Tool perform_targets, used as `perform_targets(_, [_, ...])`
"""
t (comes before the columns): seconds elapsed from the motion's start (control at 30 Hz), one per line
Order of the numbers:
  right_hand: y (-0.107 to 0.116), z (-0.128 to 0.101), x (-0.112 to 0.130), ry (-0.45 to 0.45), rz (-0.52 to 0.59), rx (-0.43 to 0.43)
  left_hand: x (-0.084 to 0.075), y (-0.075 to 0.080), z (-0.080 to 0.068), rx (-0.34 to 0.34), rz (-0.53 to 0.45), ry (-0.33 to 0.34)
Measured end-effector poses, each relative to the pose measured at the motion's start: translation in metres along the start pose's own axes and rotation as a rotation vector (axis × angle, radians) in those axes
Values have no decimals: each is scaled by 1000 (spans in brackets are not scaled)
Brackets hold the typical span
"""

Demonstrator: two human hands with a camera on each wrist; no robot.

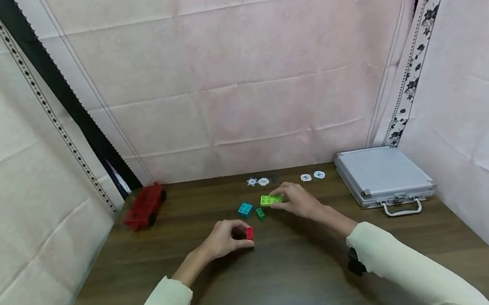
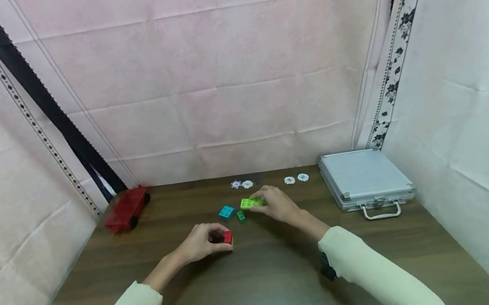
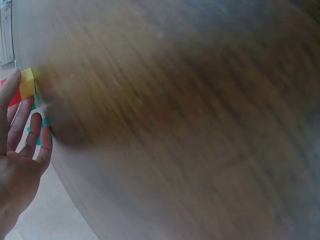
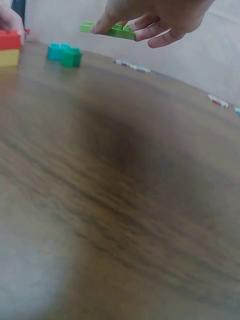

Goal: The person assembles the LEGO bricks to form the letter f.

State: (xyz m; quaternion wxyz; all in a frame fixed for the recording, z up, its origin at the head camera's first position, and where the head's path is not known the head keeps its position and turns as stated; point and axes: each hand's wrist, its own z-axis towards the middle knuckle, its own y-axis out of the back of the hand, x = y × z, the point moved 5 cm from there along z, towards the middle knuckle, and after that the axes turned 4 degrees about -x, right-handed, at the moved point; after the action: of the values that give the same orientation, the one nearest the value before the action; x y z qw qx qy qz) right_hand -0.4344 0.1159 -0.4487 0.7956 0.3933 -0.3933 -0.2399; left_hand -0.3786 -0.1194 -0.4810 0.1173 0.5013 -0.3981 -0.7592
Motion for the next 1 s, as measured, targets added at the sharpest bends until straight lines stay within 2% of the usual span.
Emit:
perform_targets(0.27, [4, -9, 35, 96, 45, 20, 3, 0, -3, -1, -11, 7])
perform_targets(0.53, [-6, -21, 64, 175, 84, 85, 4, 1, -3, 9, 1, 5])
perform_targets(0.77, [-22, -27, 74, 180, 40, 152, 5, 6, -5, 14, 3, -8])
perform_targets(1.0, [-30, -26, 81, 191, 42, 163, 6, 7, -5, 28, 15, -2])
